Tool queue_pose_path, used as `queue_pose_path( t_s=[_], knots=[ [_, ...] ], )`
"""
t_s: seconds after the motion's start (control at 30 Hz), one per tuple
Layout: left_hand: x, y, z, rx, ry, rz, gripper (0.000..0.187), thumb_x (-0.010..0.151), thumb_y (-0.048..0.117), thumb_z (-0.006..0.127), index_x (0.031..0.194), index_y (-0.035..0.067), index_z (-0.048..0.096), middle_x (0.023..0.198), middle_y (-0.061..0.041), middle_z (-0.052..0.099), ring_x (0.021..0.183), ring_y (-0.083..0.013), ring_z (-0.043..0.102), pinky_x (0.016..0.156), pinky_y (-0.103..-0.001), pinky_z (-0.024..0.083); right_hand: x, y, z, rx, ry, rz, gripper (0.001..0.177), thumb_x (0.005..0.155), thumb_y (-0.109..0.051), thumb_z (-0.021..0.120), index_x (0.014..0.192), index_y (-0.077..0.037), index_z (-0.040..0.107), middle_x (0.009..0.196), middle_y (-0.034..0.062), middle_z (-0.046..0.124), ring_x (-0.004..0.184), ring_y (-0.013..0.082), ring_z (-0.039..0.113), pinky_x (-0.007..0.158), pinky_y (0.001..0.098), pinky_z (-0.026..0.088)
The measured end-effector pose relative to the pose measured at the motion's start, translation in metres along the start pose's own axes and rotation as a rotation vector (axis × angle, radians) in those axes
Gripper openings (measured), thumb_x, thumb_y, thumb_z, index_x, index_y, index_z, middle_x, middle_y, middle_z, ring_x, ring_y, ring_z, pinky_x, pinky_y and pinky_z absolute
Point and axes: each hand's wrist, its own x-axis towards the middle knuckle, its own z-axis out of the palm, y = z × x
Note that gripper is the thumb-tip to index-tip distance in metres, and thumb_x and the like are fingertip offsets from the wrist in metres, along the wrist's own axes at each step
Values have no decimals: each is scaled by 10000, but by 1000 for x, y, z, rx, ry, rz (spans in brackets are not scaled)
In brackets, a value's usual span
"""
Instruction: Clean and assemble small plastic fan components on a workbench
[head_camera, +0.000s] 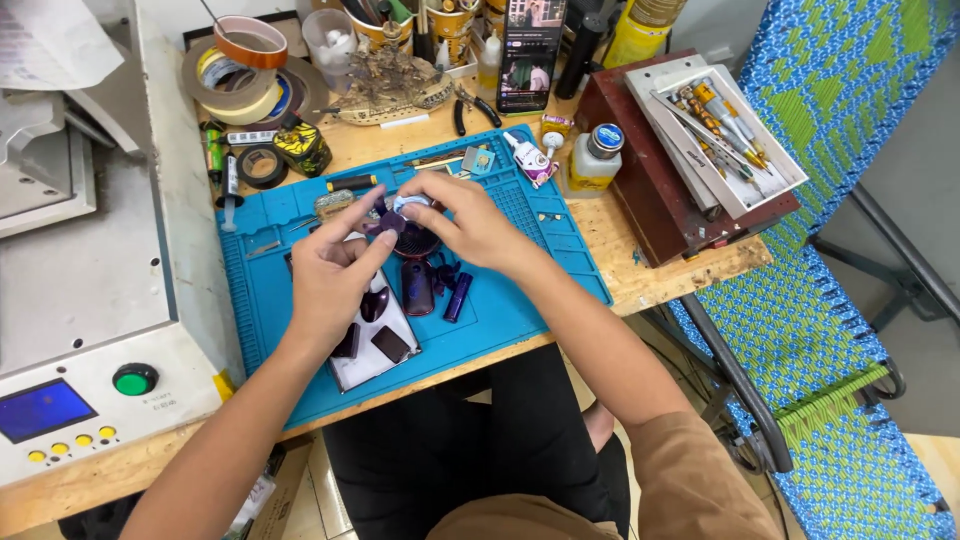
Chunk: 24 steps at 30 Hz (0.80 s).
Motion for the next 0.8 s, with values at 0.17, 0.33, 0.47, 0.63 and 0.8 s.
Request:
queue_pose_path(
  t_s=[0.17, 0.33, 0.47, 0.63, 0.8],
  knots=[
    [0, 0, 2, -2, 6, -32, 549, 1023, -75, 816, 1555, 28, 732, 994, -55, 641, 494, -78, 584, 492, -256, 441, -2, -12, -1, -241, -115, -53, 209, 1251, -240, 537, 1214, -82, 670, 997, 185, 682, 981, 448, 748, 855, 534, 635],
    [3, 0, 2, -32, -3, -41, 558, 1029, -71, 807, 1569, 37, 720, 1002, -18, 586, 530, -67, 612, 500, -238, 433, 0, -4, -2, -318, -66, -47, 243, 1254, -272, 522, 1137, -109, 659, 898, 126, 646, 887, 418, 733, 810, 520, 612],
    [4, 15, -1, -21, 0, -41, 567, 1022, -78, 803, 1569, 52, 730, 963, -17, 594, 551, -51, 588, 512, -248, 428, 3, 13, -19, -163, 174, 37, 226, 1258, -265, 526, 1169, -147, 697, 862, 71, 647, 808, 307, 680, 768, 451, 585],
    [2, 16, 0, 17, -46, -22, 564, 1064, -24, 787, 1613, 69, 696, 685, 23, 527, 524, -40, 496, 519, -207, 356, 10, -20, -18, -71, 266, -48, 166, 1224, -232, 655, 1244, -181, 811, 1073, 38, 666, 923, 185, 642, 850, 364, 576],
    [4, 8, -3, 43, -6, 19, 580, 1048, -62, 805, 1605, 61, 705, 1057, -81, 665, 565, -106, 659, 537, -238, 430, 4, -21, -9, 51, 79, -55, 266, 1171, -85, 748, 1432, -106, 795, 1112, 144, 742, 942, 257, 714, 804, 405, 609]
  ],
)
